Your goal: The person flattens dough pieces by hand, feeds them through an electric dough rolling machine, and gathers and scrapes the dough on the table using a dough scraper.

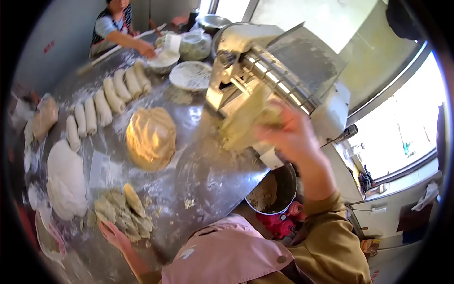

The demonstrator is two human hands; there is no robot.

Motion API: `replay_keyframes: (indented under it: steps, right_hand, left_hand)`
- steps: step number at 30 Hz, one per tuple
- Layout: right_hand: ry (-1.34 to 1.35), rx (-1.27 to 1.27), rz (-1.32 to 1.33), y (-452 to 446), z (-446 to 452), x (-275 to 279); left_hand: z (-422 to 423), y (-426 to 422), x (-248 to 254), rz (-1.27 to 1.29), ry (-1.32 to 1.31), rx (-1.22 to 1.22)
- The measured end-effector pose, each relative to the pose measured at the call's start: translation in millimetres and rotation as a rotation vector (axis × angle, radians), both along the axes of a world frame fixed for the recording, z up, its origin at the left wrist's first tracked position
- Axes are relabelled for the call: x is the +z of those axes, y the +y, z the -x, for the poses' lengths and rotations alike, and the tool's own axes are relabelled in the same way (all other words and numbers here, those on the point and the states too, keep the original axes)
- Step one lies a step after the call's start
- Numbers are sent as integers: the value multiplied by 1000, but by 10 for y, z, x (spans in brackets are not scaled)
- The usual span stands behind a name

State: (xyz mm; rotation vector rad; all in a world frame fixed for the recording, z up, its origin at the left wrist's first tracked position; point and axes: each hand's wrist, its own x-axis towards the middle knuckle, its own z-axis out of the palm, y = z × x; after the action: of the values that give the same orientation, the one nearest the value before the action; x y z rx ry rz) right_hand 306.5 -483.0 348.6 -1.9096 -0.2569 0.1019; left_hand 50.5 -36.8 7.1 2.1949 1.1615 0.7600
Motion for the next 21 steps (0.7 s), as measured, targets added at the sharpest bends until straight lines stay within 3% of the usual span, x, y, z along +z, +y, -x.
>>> replay_keyframes:
  steps: [1,3,5,8,12,15,18,20,21]
  right_hand:
    - [-98,-118,65,-227,-102,207]
    - [-359,-216,-77,-676,-404,471]
    - [-469,-478,197,-1099,-722,777]
    - [-429,-467,140,-1528,-1204,877]
    - [-380,-448,580,-1834,-1816,601]
    - [-456,-270,882,-1768,-1904,452]
    - [-434,-73,943,-1595,-1832,493]
    - [-386,-102,978,-1475,-1892,415]
    - [-369,-118,996,-1445,-1926,411]
  left_hand:
    - [-9,-12,-54,-15,12,37]
    - [-58,-55,-80,-16,37,98]
    - [-97,-119,-10,12,62,142]
    - [-100,-37,-185,-42,115,214]
    - [-92,189,-451,-116,316,333]
    - [-154,156,-538,-249,422,402]
    - [-144,44,-512,-625,579,413]
    - [-166,-50,-455,-950,679,418]
    - [-189,-68,-447,-927,655,426]
